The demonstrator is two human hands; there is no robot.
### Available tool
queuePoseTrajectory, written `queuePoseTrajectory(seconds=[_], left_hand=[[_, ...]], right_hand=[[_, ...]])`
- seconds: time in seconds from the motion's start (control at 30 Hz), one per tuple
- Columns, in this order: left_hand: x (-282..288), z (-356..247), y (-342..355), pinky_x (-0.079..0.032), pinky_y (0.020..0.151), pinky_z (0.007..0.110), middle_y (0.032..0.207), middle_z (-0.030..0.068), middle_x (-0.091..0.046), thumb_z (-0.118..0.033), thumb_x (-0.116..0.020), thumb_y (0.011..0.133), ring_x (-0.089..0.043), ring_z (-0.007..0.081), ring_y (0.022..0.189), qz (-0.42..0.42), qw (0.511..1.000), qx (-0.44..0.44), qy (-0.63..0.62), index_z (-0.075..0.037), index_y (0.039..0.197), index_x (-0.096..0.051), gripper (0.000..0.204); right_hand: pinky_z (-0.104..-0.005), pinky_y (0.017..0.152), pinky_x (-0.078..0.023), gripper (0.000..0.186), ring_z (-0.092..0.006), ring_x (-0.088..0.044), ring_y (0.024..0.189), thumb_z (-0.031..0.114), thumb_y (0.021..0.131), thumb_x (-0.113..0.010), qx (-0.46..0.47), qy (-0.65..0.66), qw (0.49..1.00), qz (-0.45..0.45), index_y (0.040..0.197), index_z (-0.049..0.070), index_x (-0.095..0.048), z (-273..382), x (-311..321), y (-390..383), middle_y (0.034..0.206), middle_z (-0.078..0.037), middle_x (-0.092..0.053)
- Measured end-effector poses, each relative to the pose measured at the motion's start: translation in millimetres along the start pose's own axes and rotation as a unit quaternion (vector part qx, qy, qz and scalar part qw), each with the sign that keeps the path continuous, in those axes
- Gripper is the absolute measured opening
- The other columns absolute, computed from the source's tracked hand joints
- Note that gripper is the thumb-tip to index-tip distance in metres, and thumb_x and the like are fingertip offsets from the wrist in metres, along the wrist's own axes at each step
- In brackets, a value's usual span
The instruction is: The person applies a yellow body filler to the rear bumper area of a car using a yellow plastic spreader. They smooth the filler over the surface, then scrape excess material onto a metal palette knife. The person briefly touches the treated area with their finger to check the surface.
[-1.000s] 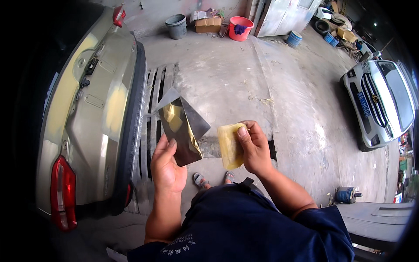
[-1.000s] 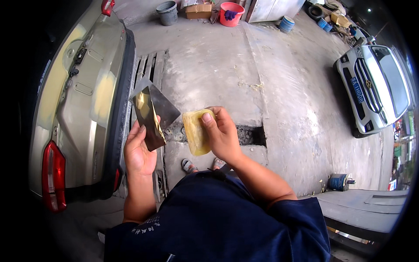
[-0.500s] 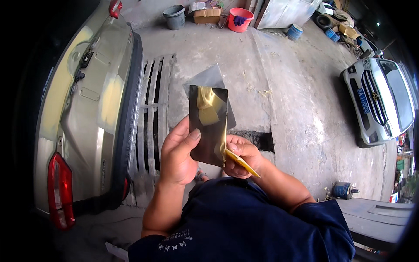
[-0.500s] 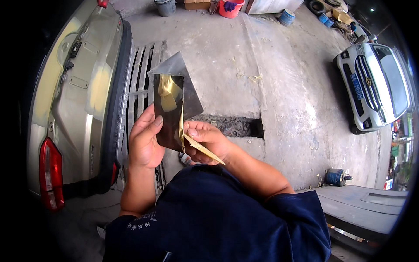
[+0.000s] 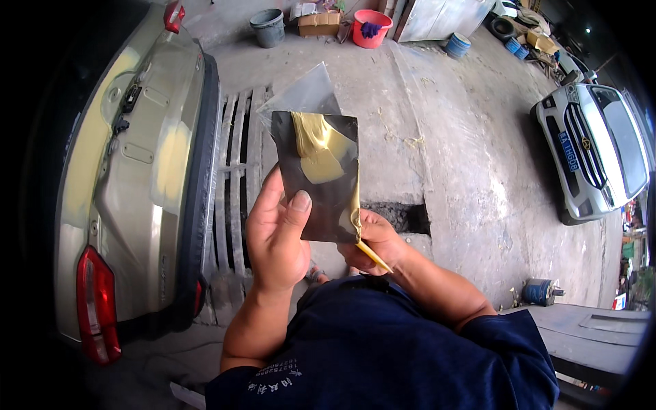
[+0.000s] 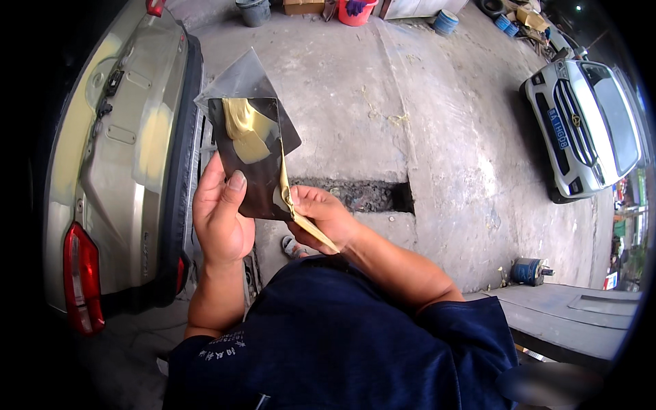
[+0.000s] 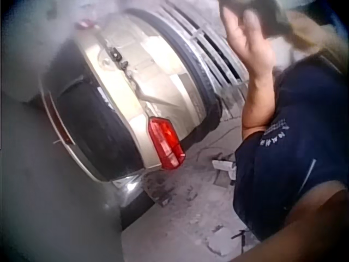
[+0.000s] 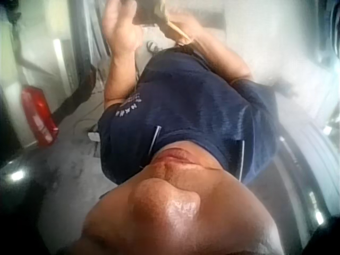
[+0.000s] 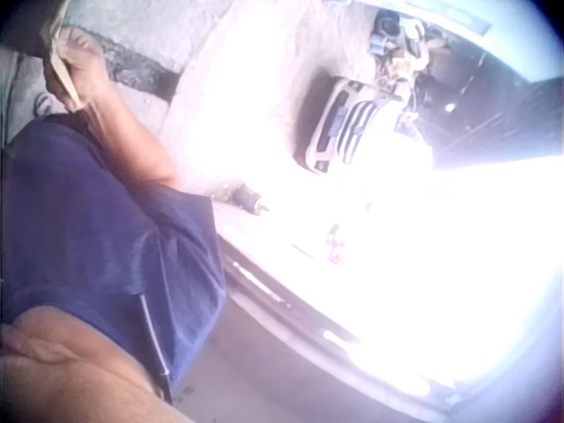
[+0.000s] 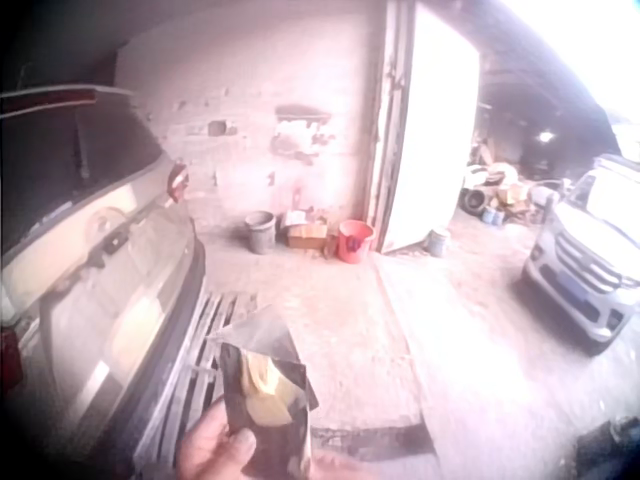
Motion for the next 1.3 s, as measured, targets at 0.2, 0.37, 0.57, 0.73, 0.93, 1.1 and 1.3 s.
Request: queuePoseTrajectory(seconds=[0.2, 0.37, 0.57, 0.73, 0.93, 1.1, 1.3], left_hand=[[13, -14, 11, -0.036, 0.102, 0.032, 0.129, 0.0142, -0.051, -0.001, -0.048, 0.091, -0.048, 0.0189, 0.119, -0.032, 0.998, 0.013, -0.054, 0.007, 0.135, -0.038, 0.046], [47, -4, 6, -0.039, 0.101, 0.035, 0.124, 0.0194, -0.055, -0.005, -0.042, 0.092, -0.053, 0.0245, 0.117, -0.114, 0.987, 0.101, -0.060, 0.005, 0.134, -0.039, 0.043], [63, 12, -7, -0.042, 0.098, 0.035, 0.123, 0.0199, -0.055, -0.005, -0.043, 0.092, -0.054, 0.0251, 0.116, -0.152, 0.972, 0.131, -0.121, 0.005, 0.132, -0.043, 0.041], [58, 47, -24, -0.045, 0.095, 0.034, 0.122, 0.0184, -0.057, -0.007, -0.042, 0.094, -0.056, 0.0237, 0.114, -0.199, 0.945, 0.196, -0.171, 0.003, 0.129, -0.045, 0.037], [49, 50, -19, -0.043, 0.102, 0.035, 0.126, 0.0184, -0.052, -0.004, -0.039, 0.095, -0.048, 0.0277, 0.123, -0.197, 0.935, 0.171, -0.239, 0.004, 0.131, -0.041, 0.037], [59, 24, 2, -0.043, 0.102, 0.035, 0.128, 0.0169, -0.052, -0.003, -0.040, 0.095, -0.045, 0.0297, 0.127, -0.175, 0.950, 0.108, -0.234, 0.005, 0.131, -0.041, 0.037], [67, 20, -7, -0.040, 0.105, 0.036, 0.129, 0.0122, -0.053, -0.003, -0.040, 0.094, -0.045, 0.0290, 0.126, -0.164, 0.962, 0.100, -0.193, 0.002, 0.131, -0.043, 0.037]], right_hand=[[-0.0224, 0.029, -0.029, 0.022, -0.0118, -0.040, 0.036, 0.027, 0.092, -0.056, 0.031, 0.031, 0.996, -0.077, 0.095, 0.005, -0.052, 15, 7, 1, 0.064, -0.008, -0.049], [-0.0216, 0.039, -0.038, 0.022, -0.0092, -0.047, 0.049, 0.025, 0.093, -0.056, 0.089, -0.056, 0.990, -0.093, 0.097, 0.004, -0.051, 39, 12, -2, 0.073, -0.004, -0.052], [-0.0265, 0.080, -0.047, 0.025, -0.0118, -0.056, 0.090, 0.011, 0.090, -0.059, 0.248, -0.294, 0.895, -0.224, 0.109, 0.001, -0.048, 73, -1, -15, 0.100, -0.007, -0.058], [-0.0278, 0.083, -0.046, 0.025, -0.0127, -0.055, 0.094, 0.005, 0.090, -0.059, 0.331, -0.355, 0.859, -0.163, 0.110, 0.001, -0.045, 63, -14, -17, 0.106, -0.009, -0.057], [-0.0319, 0.078, -0.050, 0.026, -0.0207, -0.061, 0.089, -0.007, 0.084, -0.061, 0.469, -0.558, 0.682, -0.062, 0.104, 0.000, -0.047, 46, -38, -21, 0.096, -0.014, -0.061], [-0.0299, 0.080, -0.048, 0.023, -0.0160, -0.059, 0.091, -0.002, 0.087, -0.061, 0.374, -0.399, 0.823, -0.153, 0.105, 0.000, -0.046, 45, -8, -20, 0.098, -0.010, -0.061], [-0.0262, 0.081, -0.046, 0.023, -0.0093, -0.055, 0.091, 0.008, 0.091, -0.059, 0.290, -0.236, 0.914, -0.160, 0.109, 0.004, -0.046, 59, 7, -14, 0.099, -0.004, -0.060]])
Point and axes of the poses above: each hand's wrist, its own y-axis towards the middle knuckle, its own x-axis out of the back of the hand, z = x × y, the point moved 6 cm from there along y, towards the middle knuckle
